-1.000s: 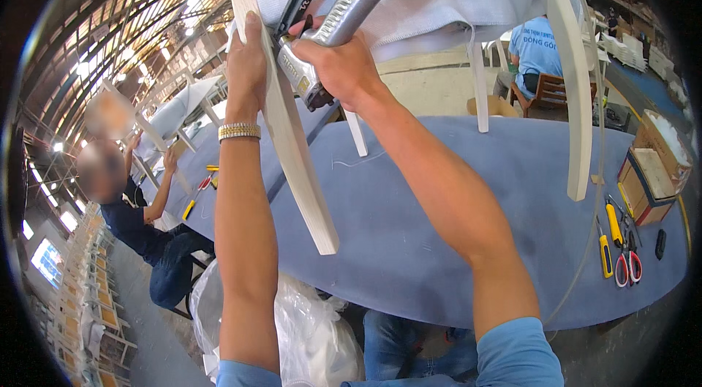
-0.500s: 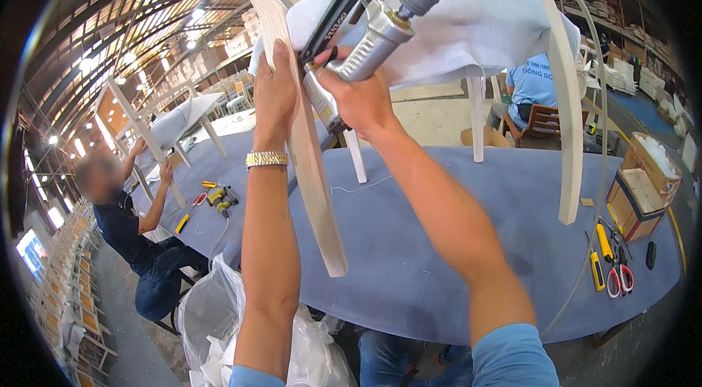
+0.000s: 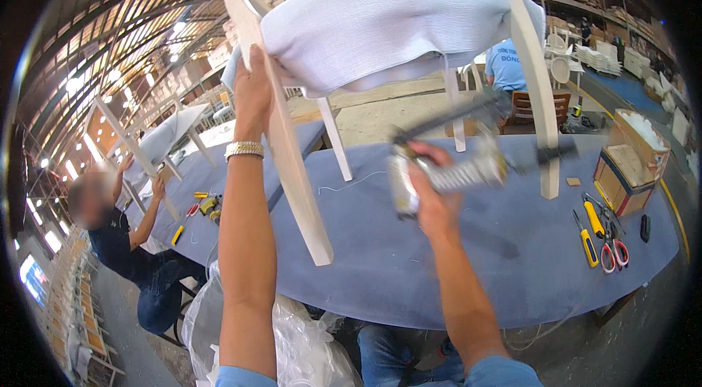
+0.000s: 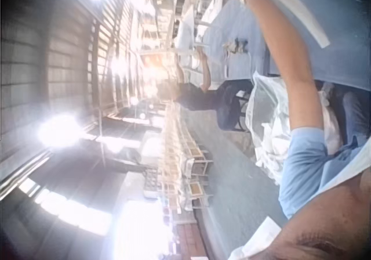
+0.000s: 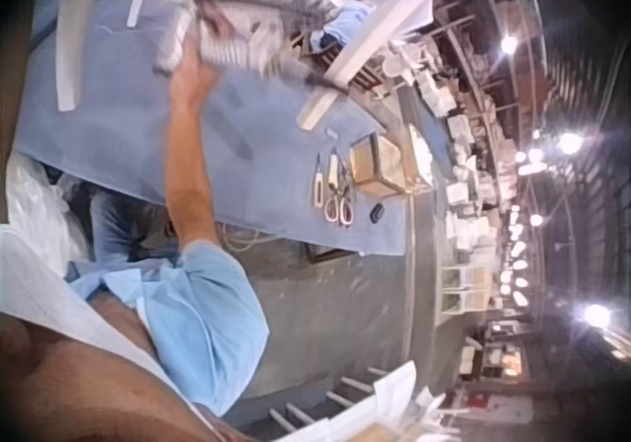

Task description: The person covers a white chair with a white mesh fabric, repeatedly folding the fabric over the edges, cutting excess with scissors, and securing it with a pneumatic staple gun. The person rotates the chair to access different sides and continues trimming and stapling until the fabric is taut.

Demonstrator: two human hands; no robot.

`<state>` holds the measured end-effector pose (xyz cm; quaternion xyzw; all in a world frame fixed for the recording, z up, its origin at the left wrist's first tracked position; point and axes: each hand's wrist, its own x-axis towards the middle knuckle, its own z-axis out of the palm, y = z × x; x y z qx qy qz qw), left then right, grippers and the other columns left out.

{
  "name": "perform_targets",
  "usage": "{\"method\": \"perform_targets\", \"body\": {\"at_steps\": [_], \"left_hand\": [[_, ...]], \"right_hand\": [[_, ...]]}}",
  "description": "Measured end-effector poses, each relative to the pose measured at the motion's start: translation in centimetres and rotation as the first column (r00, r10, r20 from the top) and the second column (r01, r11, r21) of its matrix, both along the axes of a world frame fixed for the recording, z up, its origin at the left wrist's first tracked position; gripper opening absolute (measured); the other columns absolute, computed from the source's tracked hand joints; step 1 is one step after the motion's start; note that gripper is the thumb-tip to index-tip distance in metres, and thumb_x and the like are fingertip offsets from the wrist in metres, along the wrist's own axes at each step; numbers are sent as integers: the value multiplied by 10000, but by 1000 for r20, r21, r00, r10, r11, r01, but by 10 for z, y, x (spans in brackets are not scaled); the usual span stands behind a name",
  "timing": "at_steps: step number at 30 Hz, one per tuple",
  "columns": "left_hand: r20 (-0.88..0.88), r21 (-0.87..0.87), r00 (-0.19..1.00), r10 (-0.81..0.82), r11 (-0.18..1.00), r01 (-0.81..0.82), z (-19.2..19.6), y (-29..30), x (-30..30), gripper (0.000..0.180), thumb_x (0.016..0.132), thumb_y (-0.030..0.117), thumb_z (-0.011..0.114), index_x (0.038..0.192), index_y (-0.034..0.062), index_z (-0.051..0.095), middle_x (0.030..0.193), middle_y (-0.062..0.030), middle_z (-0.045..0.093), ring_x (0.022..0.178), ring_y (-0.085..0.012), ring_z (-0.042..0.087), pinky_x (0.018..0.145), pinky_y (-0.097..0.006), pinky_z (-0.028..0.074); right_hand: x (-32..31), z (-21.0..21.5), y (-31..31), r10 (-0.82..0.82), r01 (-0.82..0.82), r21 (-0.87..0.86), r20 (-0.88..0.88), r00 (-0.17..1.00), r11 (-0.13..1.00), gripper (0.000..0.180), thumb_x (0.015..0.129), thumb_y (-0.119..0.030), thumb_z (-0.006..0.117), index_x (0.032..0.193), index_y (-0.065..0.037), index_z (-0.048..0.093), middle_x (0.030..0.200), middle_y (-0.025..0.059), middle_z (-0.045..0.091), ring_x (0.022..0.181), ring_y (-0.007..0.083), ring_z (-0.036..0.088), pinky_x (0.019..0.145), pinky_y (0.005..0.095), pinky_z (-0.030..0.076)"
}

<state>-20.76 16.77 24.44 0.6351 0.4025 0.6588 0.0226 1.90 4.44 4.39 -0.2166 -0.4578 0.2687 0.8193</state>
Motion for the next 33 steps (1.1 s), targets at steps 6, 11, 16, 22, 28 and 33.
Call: {"method": "perform_targets", "body": {"at_steps": [6, 11, 16, 22, 28, 33], "left_hand": [[-11, -127, 1000, -23, 992, 21, -6, -21, 12, 641, 1026, 533, 400, 1308, -31, 515, 959, -201, 693, 874, -303, 697, 807, -416, 536], [-2, 1, 999, -39, 999, 39, -28, -41, 8, 579, 1029, 525, 424, 1295, 15, 488, 785, -63, 601, 610, -141, 602, 531, -293, 512], [120, -84, 992, 43, 996, -34, -58, -92, 27, 584, 1033, 533, 390, 1314, 29, 482, 792, -64, 592, 598, -160, 602, 501, -310, 531], [161, -88, 985, 58, 995, -44, -128, -37, -54, 600, 1055, 496, 332, 1389, 6, 429, 872, -107, 626, 638, -212, 645, 537, -331, 540], [110, -164, 960, 257, 958, -237, -177, 1, -128, 639, 1069, 464, 281, 1522, 14, 294, 1365, -256, 529, 1161, -353, 580, 956, -405, 471], [148, -64, 917, 370, 929, -364, -186, 8, -127, 664, 1069, 470, 295, 1523, -15, 275, 1462, -264, 446, 1303, -375, 477, 1091, -399, 360]], "right_hand": [[133, -101, -91, -407, 372, -167, -434, 803, 913, 314, 963, -163, 569, 1255, -58, 523, 1244, 112, 560, 1120, 222, 595, 916, 473, 571], [240, -145, -133, -575, 558, -277, -664, 477, 782, 421, 952, -262, 603, 1324, -82, 525, 1316, 135, 540, 1163, 244, 589, 927, 455, 577], [302, -208, -149, -624, 462, -450, -697, 353, 764, 591, 931, -393, 647, 1392, -58, 489, 1375, 134, 514, 1227, 235, 547, 940, 396, 553], [303, -225, -112, -704, 346, -635, -480, 523, 691, 500, 960, -385, 624, 1280, -4, 578, 1191, 144, 633, 976, 202, 658, 808, 314, 549], [282, -179, -120, 50, 236, -812, 309, 950, 534, 428, 973, -353, 621, 1174, 25, 626, 1032, 101, 695, 809, 147, 666, 749, 310, 544], [235, -67, -75, 45, 142, -324, 505, 862, 935, 456, 961, -339, 637, 1233, 26, 600, 1152, 126, 670, 1044, 178, 622, 937, 323, 486]]}}
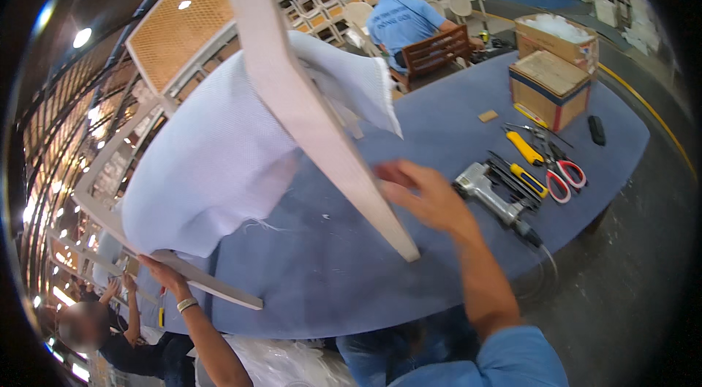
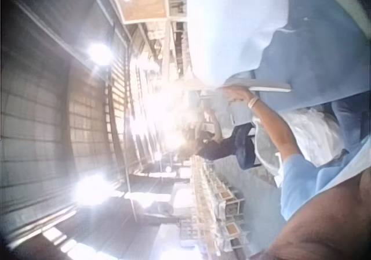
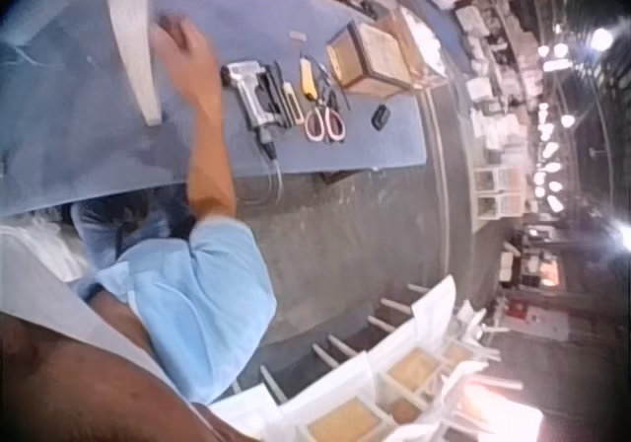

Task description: The person covers a white chair with a white mesh fabric, repeatedly folding the fabric over the edges, cutting excess with scissors, and securing it with a pneumatic staple gun. The person rotates the chair to access different sides and continues trimming and stapling until the fabric is taut.

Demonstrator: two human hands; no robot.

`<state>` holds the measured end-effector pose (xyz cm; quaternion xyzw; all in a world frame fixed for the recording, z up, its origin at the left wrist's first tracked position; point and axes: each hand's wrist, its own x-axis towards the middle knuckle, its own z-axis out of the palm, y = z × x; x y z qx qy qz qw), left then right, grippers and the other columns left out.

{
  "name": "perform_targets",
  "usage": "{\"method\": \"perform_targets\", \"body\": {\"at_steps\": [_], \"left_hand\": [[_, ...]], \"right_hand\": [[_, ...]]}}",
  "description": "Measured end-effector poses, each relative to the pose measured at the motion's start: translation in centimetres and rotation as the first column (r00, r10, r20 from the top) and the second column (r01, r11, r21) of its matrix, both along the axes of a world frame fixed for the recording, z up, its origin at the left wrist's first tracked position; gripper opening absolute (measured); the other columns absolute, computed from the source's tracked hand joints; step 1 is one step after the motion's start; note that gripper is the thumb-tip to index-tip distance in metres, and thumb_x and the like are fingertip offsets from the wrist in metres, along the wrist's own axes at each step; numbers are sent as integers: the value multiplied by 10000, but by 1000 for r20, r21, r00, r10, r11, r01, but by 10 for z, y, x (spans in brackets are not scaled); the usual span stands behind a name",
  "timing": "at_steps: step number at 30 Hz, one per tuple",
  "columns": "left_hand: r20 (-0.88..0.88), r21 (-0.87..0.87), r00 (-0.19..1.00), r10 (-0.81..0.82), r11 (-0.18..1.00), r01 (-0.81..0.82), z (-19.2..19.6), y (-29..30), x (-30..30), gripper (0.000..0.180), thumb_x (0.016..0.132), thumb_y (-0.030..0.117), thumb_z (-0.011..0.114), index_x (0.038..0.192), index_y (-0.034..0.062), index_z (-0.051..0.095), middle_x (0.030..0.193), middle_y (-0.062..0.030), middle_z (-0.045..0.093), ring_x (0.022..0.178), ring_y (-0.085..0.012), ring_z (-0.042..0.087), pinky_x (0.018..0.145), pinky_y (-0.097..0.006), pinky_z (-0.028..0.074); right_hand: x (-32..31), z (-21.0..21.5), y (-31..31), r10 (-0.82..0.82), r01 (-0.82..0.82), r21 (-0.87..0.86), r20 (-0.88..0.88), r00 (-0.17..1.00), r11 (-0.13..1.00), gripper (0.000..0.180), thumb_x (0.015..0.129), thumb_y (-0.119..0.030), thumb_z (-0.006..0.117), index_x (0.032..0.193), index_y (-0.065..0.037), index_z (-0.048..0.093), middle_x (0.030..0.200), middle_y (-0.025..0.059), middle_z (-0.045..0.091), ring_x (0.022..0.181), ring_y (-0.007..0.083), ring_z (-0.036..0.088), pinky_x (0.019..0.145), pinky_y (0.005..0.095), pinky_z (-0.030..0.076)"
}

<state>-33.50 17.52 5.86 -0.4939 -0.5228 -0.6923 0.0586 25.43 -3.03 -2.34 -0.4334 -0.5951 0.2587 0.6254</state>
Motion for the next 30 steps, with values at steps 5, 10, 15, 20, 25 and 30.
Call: {"method": "perform_targets", "body": {"at_steps": [5, 10, 15, 20, 25, 30], "left_hand": [[-180, 260, 939, 293, 935, -242, 27, -83, 143, 593, 1073, 416, 333, 1493, -2, 366, 1536, -224, 362, 1434, -348, 315, 1153, -420, 300], [-303, 409, 903, 305, 897, -167, 59, -97, 214, 566, 1070, 408, 348, 1495, 36, 379, 1573, -193, 305, 1456, -334, 274, 1163, -458, 288], [-171, 552, 983, -72, 819, 156, 71, -95, 247, 517, 1079, 330, 321, 1439, -32, 402, 1532, -198, 361, 1426, -349, 323, 1182, -468, 275], [-76, 410, 729, -680, 645, 645, 65, -23, 187, 583, 1082, 370, 260, 1544, 16, 226, 1609, -146, 220, 1492, -285, 182, 1224, -428, 127], [-349, -55, 679, -646, 737, 673, 116, -3, 109, 674, 1065, 487, 241, 1536, 5, 238, 1525, -195, 342, 1399, -291, 345, 1181, -408, 251], [-52, -124, 388, -920, 391, 912, 174, -62, 98, 802, 1015, 633, 247, 1490, -7, 334, 1306, -244, 578, 1156, -321, 598, 1046, -394, 440]], "right_hand": [[-14, 42, 63, 575, -571, 97, -245, 780, 815, 630, 862, -474, 734, 1229, 20, 598, 994, 125, 688, 915, 202, 652, 830, 319, 524], [-45, 53, 23, 395, -400, 29, -237, 887, 916, 661, 854, -461, 747, 1214, 66, 573, 885, 95, 653, 823, 164, 631, 725, 321, 523], [-56, 59, -35, 459, -404, 229, -305, 834, 886, 545, 869, -346, 740, 1236, 25, 583, 1000, 105, 655, 922, 178, 626, 818, 321, 507], [-142, 56, -28, 225, -202, 280, -54, 973, 939, 572, 822, -200, 783, 1296, -1, 535, 1122, 92, 633, 996, 149, 604, 854, 297, 485], [-315, 25, 39, 17, -34, 513, 39, 999, 858, 552, 799, -200, 783, 1283, -73, 550, 1148, 147, 637, 1027, 318, 633, 880, 384, 514], [-401, 15, 95, 193, -174, 274, -43, 980, 946, 774, 753, -165, 776, 1401, -60, 365, 1228, 210, 584, 1125, 411, 576, 941, 441, 492]]}}
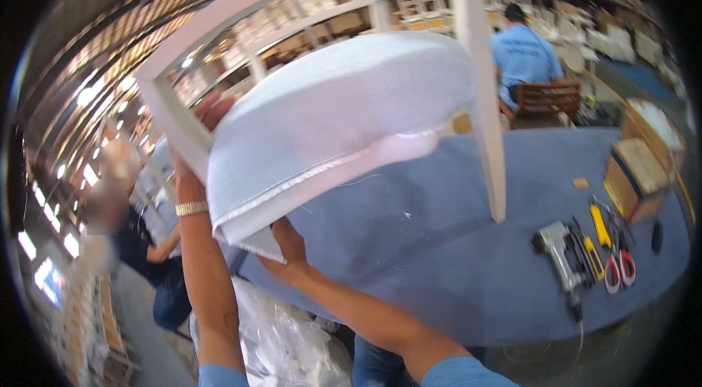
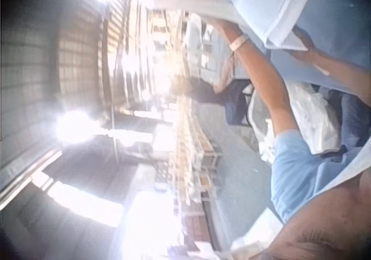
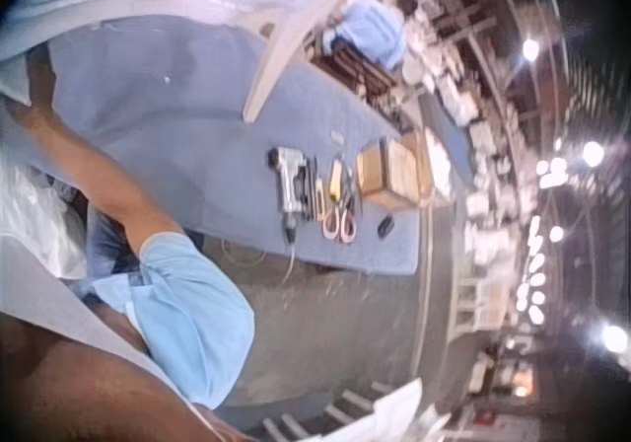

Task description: The person covers a white chair with a white mesh fabric, repeatedly folding the fabric over the edges, cutting excess with scissors, and securing it with a pneumatic staple gun. The person rotates the chair to access different sides and continues trimming and stapling until the fabric is taut.

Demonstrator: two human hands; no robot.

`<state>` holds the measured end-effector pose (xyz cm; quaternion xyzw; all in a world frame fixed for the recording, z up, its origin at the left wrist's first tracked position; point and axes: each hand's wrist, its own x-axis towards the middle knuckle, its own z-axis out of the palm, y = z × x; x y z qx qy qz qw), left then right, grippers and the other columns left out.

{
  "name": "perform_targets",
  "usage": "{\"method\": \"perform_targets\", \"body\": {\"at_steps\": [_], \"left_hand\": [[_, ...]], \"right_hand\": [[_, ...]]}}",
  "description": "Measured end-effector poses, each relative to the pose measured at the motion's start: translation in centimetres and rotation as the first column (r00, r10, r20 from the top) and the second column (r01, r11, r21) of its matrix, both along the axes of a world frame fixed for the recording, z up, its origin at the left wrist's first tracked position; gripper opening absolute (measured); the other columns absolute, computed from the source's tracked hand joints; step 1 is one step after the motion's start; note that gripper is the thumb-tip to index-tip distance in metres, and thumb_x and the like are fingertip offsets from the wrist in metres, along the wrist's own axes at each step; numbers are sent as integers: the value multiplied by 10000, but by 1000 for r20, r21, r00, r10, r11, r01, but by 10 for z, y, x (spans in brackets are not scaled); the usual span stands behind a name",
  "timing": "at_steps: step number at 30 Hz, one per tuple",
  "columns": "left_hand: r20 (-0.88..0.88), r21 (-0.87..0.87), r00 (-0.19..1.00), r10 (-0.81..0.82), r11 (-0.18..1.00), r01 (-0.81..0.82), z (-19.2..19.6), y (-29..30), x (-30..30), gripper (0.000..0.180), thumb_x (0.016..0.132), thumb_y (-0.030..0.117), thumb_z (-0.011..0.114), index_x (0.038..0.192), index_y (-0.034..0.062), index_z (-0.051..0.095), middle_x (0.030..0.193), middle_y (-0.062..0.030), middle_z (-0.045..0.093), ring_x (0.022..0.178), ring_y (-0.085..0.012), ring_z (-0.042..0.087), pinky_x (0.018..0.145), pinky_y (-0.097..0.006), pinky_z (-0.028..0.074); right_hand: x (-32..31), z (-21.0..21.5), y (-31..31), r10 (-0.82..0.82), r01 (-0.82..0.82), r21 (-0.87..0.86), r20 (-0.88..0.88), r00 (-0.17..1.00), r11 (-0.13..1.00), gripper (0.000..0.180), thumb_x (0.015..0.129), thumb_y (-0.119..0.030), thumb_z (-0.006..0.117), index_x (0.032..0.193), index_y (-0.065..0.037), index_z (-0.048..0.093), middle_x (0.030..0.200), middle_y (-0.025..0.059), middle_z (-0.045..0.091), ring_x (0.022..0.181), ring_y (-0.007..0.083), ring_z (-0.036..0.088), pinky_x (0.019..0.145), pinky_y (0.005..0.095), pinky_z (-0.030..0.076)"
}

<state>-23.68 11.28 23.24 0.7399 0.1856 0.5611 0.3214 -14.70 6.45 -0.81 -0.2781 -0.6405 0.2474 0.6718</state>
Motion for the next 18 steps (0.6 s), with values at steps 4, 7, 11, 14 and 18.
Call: {"method": "perform_targets", "body": {"at_steps": [4, 7, 11, 14, 18], "left_hand": [[214, -45, 976, 34, 999, -25, 23, -46, 11, 892, 950, 733, 304, 1418, -19, 411, 1119, -223, 663, 900, -262, 690, 773, -337, 568], [141, 128, 834, 534, 825, -550, 7, -60, 12, 729, 974, 640, 445, 1297, -2, 569, 1087, -166, 681, 913, -191, 651, 813, -311, 531], [228, 213, 694, 683, 661, -720, -35, -73, 15, 569, 954, 496, 621, 1141, -41, 637, 918, -110, 684, 840, -137, 611, 759, -293, 501], [238, 175, 739, 630, 721, -671, -44, -66, 9, 521, 980, 405, 622, 1231, -51, 604, 989, -78, 682, 874, -114, 585, 782, -280, 488], [366, 151, 819, 442, 840, -521, -50, -77, 16, 482, 1041, 319, 532, 1359, -44, 537, 1107, -47, 648, 951, -94, 550, 840, -243, 454]], "right_hand": [[-15, -1, 14, 72, -71, -22, 77, 994, 997, 736, 755, -168, 774, 1368, -22, 393, 1256, 235, 553, 1173, 421, 545, 958, 430, 479], [13, 2, -1, 137, -129, -52, 240, 961, 990, 680, 813, -219, 745, 1374, 4, 430, 1288, 228, 558, 1155, 406, 565, 961, 428, 477], [137, 26, -22, 477, -383, -303, 698, 534, 873, 585, 869, -289, 737, 1329, 20, 551, 1282, 206, 613, 1087, 317, 646, 938, 398, 506], [207, 96, -63, 735, -504, -549, 597, 322, 666, 489, 893, -262, 716, 1279, 18, 608, 1163, 163, 696, 1012, 256, 693, 889, 358, 539], [217, 201, -80, 587, -749, 115, 549, 595, 652, 463, 849, -229, 749, 1236, 5, 649, 1086, 136, 722, 977, 249, 699, 859, 352, 544]]}}
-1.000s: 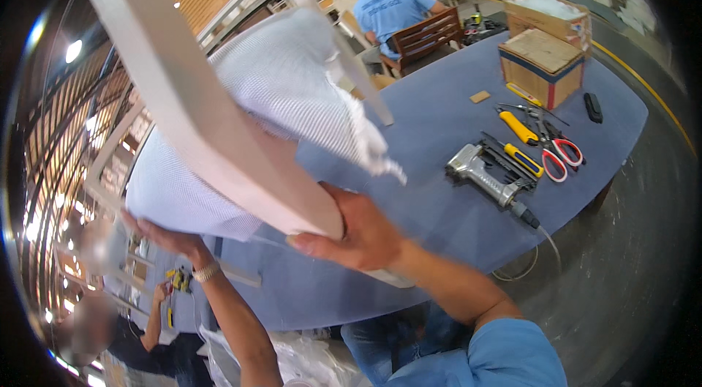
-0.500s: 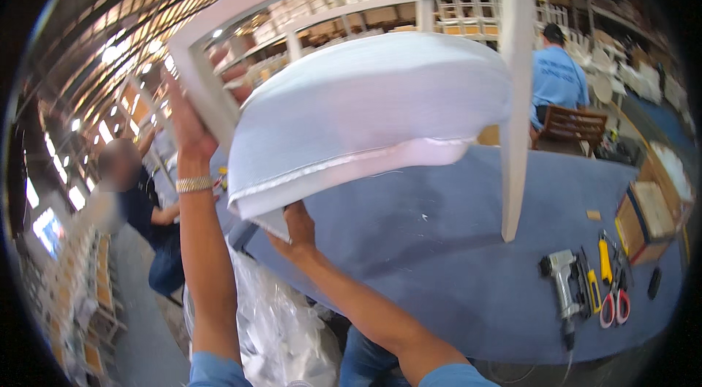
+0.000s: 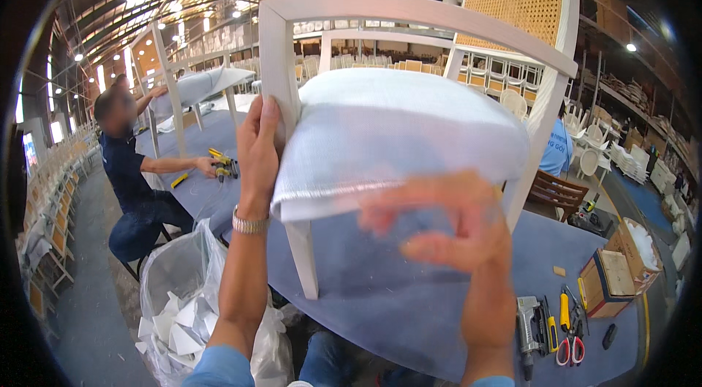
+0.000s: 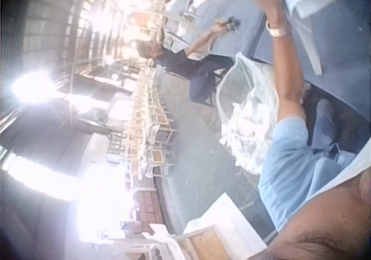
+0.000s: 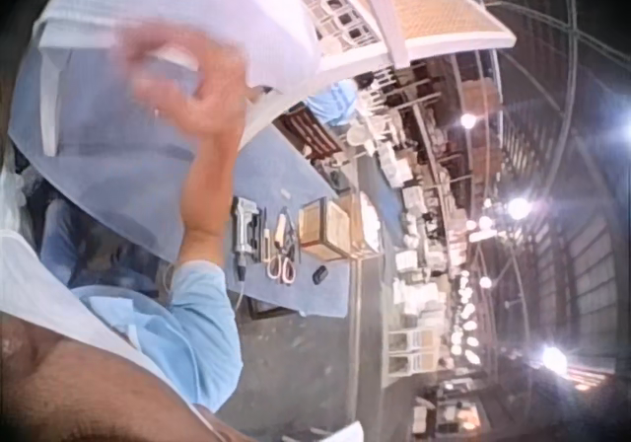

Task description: The person covers a white chair with a white mesh fabric, repeatedly folding the fabric over the edges, cutting excess with scissors, and securing it with a pneumatic staple gun. The person rotates the chair to access different sides and continues trimming and stapling until the fabric is taut.

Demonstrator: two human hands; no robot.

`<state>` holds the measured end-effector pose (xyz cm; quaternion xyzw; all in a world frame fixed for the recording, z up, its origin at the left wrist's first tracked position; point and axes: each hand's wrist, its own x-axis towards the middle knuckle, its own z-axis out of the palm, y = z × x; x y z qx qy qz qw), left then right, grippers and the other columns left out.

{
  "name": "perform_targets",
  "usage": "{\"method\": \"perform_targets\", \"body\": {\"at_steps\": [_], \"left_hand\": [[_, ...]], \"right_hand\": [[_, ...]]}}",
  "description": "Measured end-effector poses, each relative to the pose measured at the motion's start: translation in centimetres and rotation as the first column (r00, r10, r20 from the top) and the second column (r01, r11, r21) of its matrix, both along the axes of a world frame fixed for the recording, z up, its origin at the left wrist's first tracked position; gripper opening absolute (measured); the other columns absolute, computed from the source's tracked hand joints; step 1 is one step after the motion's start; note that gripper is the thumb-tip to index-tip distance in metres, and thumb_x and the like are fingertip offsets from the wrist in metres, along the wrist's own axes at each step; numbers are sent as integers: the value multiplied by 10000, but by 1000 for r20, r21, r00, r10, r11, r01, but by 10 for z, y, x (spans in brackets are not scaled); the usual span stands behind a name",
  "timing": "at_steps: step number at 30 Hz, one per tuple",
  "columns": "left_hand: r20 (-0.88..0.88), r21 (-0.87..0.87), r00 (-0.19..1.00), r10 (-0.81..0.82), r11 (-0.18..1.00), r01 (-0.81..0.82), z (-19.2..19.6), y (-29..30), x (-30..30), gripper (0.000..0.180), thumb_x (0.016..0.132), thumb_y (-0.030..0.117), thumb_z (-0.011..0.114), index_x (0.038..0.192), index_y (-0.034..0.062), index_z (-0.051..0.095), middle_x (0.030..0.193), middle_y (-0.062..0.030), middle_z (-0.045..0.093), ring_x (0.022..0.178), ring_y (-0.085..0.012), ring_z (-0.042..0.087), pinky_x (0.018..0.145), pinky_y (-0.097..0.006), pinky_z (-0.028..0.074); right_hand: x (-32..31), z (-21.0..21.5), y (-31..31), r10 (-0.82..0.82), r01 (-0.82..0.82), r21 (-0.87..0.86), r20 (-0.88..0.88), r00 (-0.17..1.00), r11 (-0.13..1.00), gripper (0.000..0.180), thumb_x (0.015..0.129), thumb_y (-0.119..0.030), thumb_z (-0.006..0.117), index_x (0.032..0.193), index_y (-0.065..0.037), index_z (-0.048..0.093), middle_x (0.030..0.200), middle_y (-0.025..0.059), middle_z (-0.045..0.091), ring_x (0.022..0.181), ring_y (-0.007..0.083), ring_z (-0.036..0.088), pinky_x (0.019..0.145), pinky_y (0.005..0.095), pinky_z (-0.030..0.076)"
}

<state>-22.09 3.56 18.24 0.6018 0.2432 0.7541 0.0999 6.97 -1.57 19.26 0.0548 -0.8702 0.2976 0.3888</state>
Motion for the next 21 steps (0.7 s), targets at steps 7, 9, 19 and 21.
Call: {"method": "perform_targets", "body": {"at_steps": [7, 9, 19, 21], "left_hand": [[-34, 102, 992, -118, 987, 121, -11, -16, 6, 511, 1049, 267, 512, 1450, -37, 420, 1221, -98, 627, 1079, -130, 575, 913, -268, 480], [-72, 109, 995, -71, 991, 79, -17, -17, 0, 534, 1023, 225, 552, 1462, -36, 396, 1333, -145, 563, 1187, -185, 555, 1004, -319, 450], [42, -358, 975, -220, 908, 220, -153, -24, 3, 500, 1006, 299, 542, 1373, -30, 458, 1113, -120, 632, 984, -201, 665, 839, -299, 541], [63, -377, 978, -199, 903, 208, -156, -18, 15, 513, 1000, 372, 564, 1322, -19, 485, 999, -91, 641, 812, -147, 662, 687, -273, 551]], "right_hand": [[-99, 49, 55, -551, 424, 721, -71, 831, 548, 297, 826, -369, 746, 1037, -161, 718, 1284, 132, 620, 1127, 355, 597, 988, 445, 450], [-103, 41, 51, -558, 448, 711, -94, 825, 543, 299, 876, -480, 652, 1018, -224, 713, 1295, 163, 600, 1208, 422, 540, 1093, 516, 349], [-93, 55, 67, -514, 386, 635, 21, 858, 670, 227, 852, -320, 723, 826, -98, 762, 1287, 206, 622, 1144, 346, 596, 967, 413, 452], [-87, 61, 75, -466, 366, 465, 118, 877, 806, 356, 890, -445, 667, 777, -126, 777, 904, 117, 727, 943, 290, 686, 863, 332, 507]]}}
